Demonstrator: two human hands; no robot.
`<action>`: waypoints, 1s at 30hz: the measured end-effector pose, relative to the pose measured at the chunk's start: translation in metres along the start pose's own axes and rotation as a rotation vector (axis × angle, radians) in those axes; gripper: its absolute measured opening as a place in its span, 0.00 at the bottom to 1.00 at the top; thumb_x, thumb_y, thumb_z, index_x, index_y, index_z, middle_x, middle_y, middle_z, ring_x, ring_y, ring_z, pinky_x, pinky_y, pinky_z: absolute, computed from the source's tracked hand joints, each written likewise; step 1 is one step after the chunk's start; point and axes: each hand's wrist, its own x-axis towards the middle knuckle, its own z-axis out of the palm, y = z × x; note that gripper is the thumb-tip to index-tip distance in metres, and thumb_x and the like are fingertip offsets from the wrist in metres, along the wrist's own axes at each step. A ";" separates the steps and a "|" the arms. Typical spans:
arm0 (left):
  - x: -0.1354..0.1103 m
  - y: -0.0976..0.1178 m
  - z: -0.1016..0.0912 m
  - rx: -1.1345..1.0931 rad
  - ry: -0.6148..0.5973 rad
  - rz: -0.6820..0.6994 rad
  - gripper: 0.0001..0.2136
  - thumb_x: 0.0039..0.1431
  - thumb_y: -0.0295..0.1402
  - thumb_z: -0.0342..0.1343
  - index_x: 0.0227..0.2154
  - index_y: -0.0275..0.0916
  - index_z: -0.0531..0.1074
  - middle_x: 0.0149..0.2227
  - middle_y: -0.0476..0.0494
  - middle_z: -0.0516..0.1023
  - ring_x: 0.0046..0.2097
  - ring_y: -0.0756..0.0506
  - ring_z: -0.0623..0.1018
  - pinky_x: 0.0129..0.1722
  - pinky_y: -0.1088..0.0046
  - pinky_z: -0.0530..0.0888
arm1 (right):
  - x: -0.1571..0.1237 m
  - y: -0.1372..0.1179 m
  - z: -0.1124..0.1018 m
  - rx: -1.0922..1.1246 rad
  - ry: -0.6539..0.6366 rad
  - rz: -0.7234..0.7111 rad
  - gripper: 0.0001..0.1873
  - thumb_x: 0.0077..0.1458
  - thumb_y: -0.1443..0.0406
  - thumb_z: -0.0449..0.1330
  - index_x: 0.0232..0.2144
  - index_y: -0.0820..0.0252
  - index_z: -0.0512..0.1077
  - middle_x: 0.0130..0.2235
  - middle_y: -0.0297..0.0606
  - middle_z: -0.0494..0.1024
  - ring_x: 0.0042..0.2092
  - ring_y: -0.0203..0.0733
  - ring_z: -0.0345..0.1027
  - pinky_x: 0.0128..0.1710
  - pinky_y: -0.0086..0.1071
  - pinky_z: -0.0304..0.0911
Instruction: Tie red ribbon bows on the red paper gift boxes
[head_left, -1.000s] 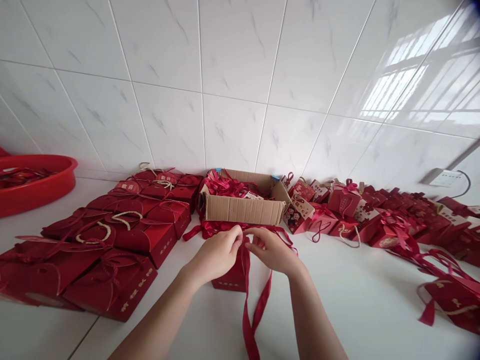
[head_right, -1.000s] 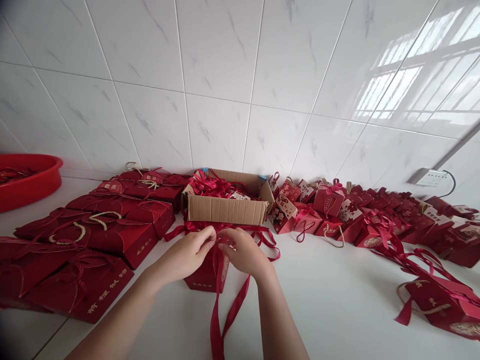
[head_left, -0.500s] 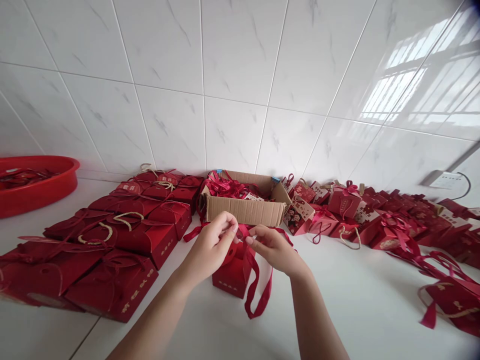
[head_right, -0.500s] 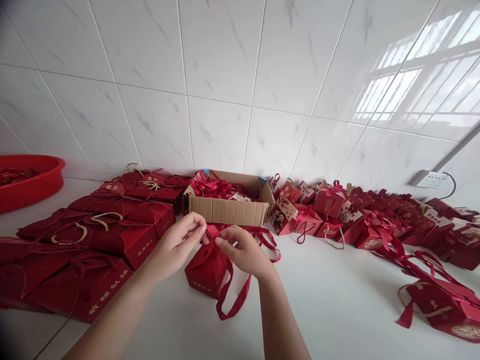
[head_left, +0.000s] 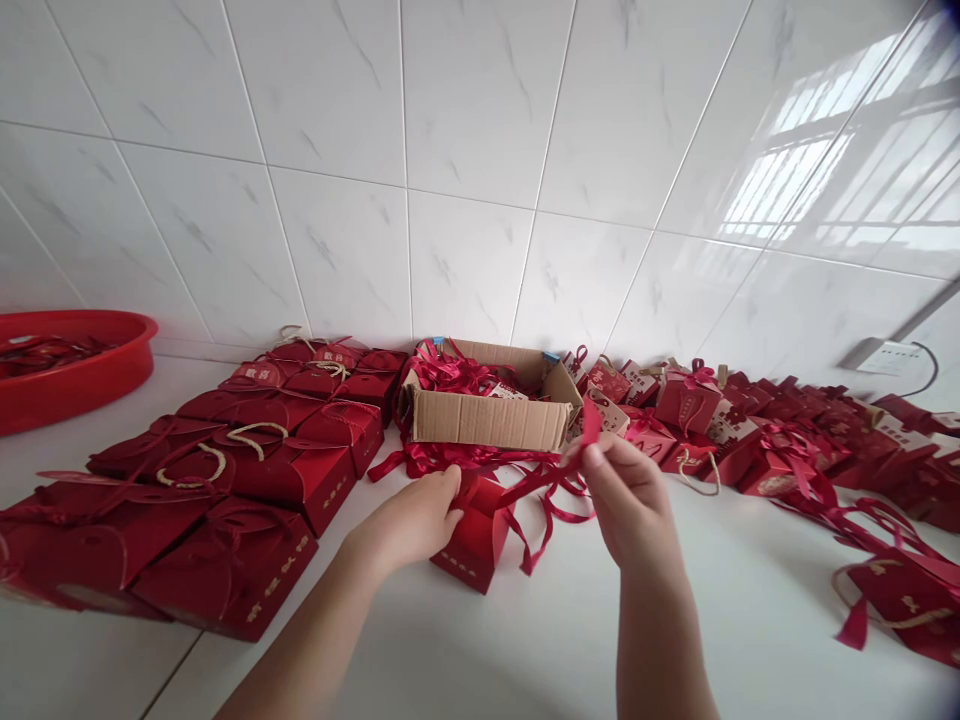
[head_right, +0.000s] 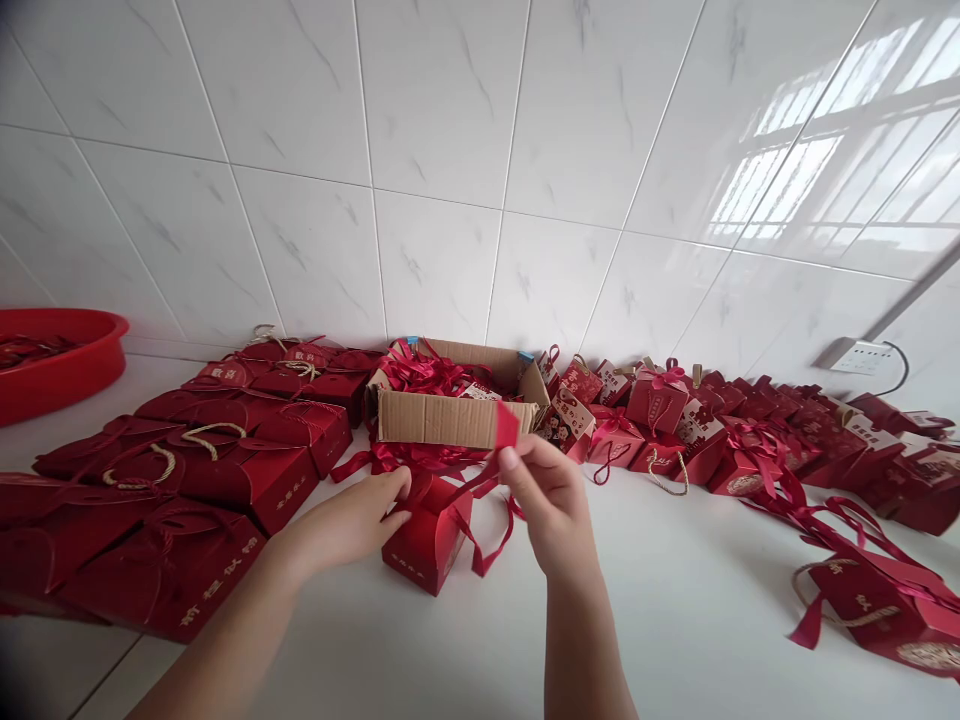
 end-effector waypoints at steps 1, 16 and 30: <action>0.001 0.001 -0.001 -0.029 0.009 -0.016 0.03 0.58 0.33 0.44 0.29 0.42 0.57 0.28 0.48 0.70 0.28 0.46 0.70 0.24 0.73 0.59 | -0.001 -0.001 0.000 0.024 0.079 -0.041 0.13 0.56 0.55 0.58 0.26 0.57 0.69 0.28 0.35 0.69 0.31 0.37 0.61 0.32 0.31 0.59; 0.013 -0.010 0.003 -0.182 0.068 -0.045 0.15 0.59 0.32 0.41 0.49 0.40 0.57 0.32 0.42 0.74 0.29 0.44 0.74 0.24 0.74 0.60 | 0.026 0.071 0.038 -0.687 -0.436 0.288 0.20 0.58 0.60 0.52 0.16 0.60 0.64 0.36 0.39 0.72 0.43 0.43 0.66 0.45 0.37 0.60; 0.014 -0.014 0.006 -0.166 0.056 -0.024 0.15 0.61 0.33 0.39 0.50 0.40 0.55 0.29 0.44 0.70 0.26 0.45 0.69 0.22 0.74 0.58 | 0.026 0.074 0.034 -0.823 -0.416 0.345 0.19 0.58 0.62 0.51 0.17 0.60 0.66 0.46 0.40 0.73 0.50 0.49 0.64 0.52 0.49 0.53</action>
